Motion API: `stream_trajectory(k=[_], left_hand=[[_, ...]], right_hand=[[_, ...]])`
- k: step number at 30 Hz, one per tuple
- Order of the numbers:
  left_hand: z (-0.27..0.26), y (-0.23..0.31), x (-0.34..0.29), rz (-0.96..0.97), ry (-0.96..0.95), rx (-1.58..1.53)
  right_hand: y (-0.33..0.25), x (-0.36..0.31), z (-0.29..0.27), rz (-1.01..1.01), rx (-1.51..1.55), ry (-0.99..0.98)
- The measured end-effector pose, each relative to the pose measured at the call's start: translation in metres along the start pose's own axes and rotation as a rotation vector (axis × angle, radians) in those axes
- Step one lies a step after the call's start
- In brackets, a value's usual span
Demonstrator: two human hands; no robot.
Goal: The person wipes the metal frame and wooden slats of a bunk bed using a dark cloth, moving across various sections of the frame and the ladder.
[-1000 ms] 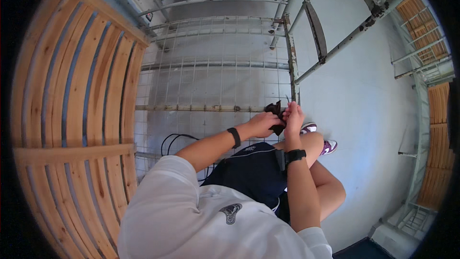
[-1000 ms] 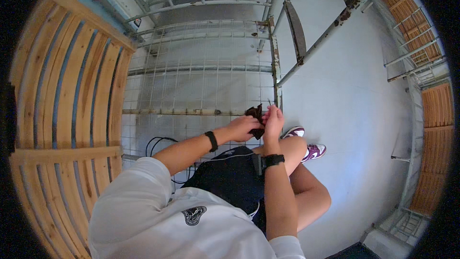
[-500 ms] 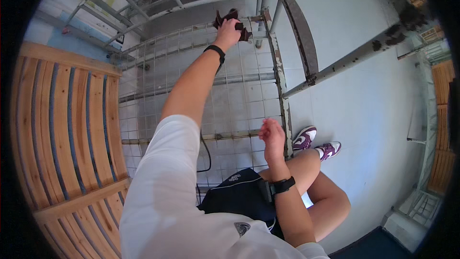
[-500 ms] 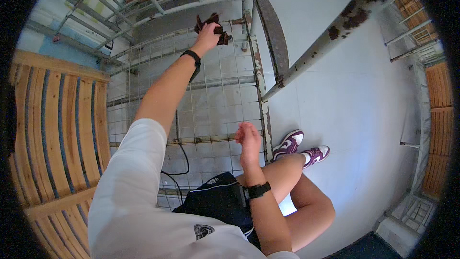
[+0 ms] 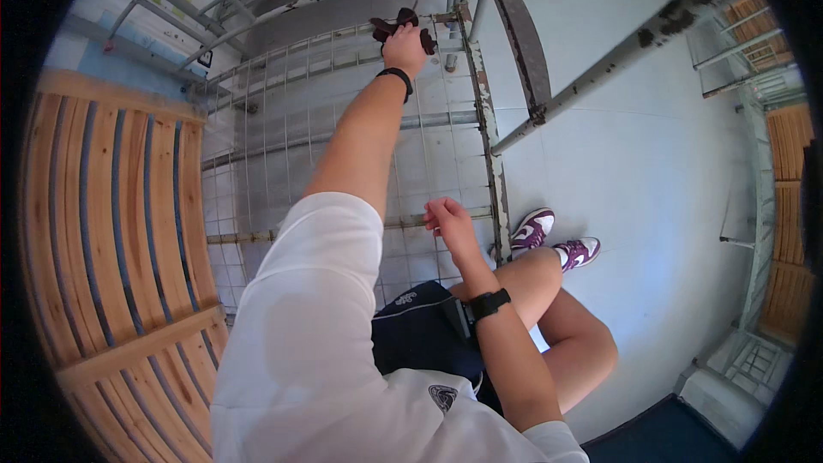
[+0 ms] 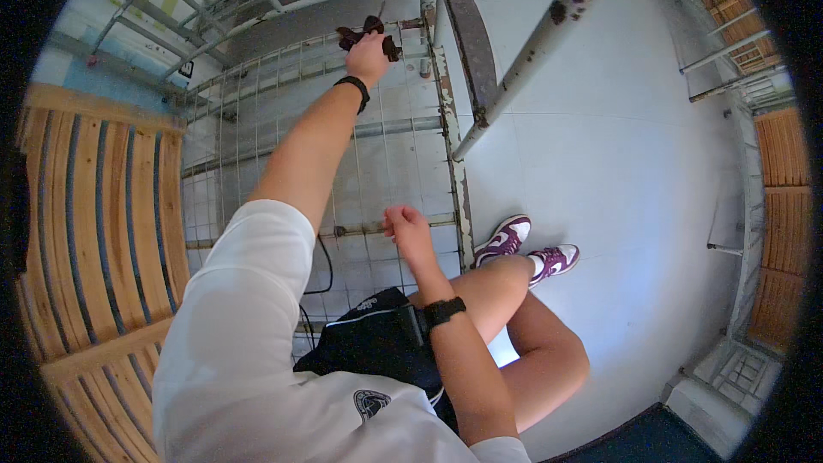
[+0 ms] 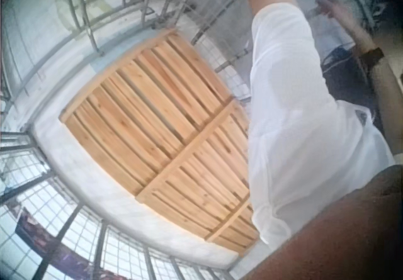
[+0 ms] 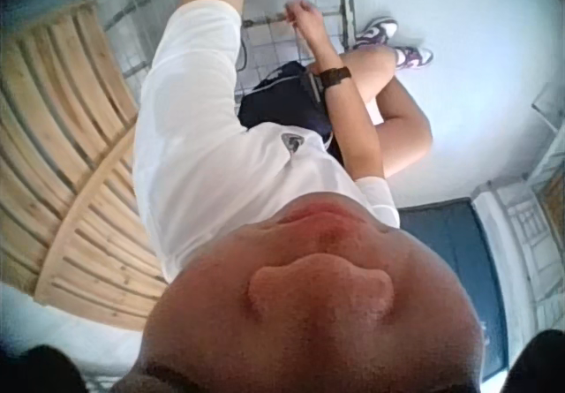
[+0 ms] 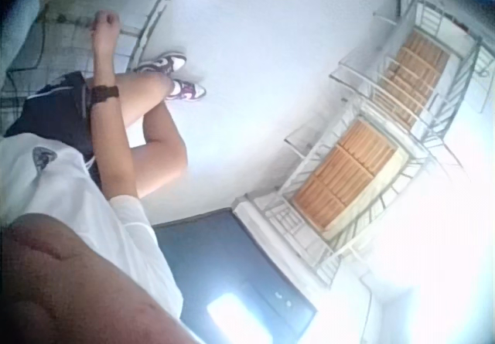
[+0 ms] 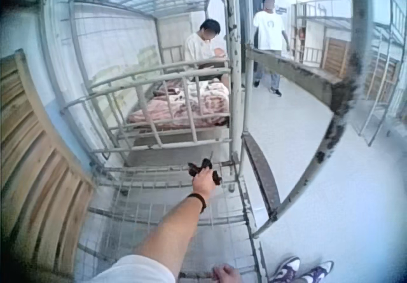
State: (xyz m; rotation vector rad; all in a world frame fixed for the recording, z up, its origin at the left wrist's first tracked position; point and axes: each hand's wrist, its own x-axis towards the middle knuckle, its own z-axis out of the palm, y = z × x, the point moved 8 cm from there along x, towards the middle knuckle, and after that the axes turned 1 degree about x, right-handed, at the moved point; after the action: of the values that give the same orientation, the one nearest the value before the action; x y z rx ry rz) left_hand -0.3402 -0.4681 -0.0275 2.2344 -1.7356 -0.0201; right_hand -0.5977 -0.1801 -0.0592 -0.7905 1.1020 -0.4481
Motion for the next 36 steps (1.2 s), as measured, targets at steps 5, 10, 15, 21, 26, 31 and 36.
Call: stream_trajectory(k=[5, 10, 15, 21, 26, 31, 36], left_hand=[[-0.04, -0.008, -0.074, 0.351, 0.299, 0.063], [-0.011, 0.055, -0.153, 0.265, -0.065, -0.211], [-0.026, 0.087, -0.234, 0.32, -0.177, -0.019], [-0.066, 0.141, -0.35, 0.49, -0.159, 0.067], [-0.081, 0.146, -0.408, 0.436, -0.411, -0.074], [-0.08, 0.14, -0.444, 0.378, -0.518, -0.076], [-0.078, 0.127, -0.438, 0.36, -0.327, -0.07]], right_hand=[[-0.018, -0.006, 0.016, -0.134, 0.042, 0.04], [-0.018, -0.024, -0.048, -0.216, 0.127, 0.22], [-0.016, -0.049, -0.07, -0.247, 0.281, 0.313], [-0.007, -0.066, -0.08, -0.275, 0.312, 0.359], [-0.009, -0.072, -0.073, -0.296, 0.285, 0.304], [-0.014, -0.078, -0.072, -0.316, 0.307, 0.297], [-0.01, -0.079, -0.074, -0.312, 0.315, 0.292]])
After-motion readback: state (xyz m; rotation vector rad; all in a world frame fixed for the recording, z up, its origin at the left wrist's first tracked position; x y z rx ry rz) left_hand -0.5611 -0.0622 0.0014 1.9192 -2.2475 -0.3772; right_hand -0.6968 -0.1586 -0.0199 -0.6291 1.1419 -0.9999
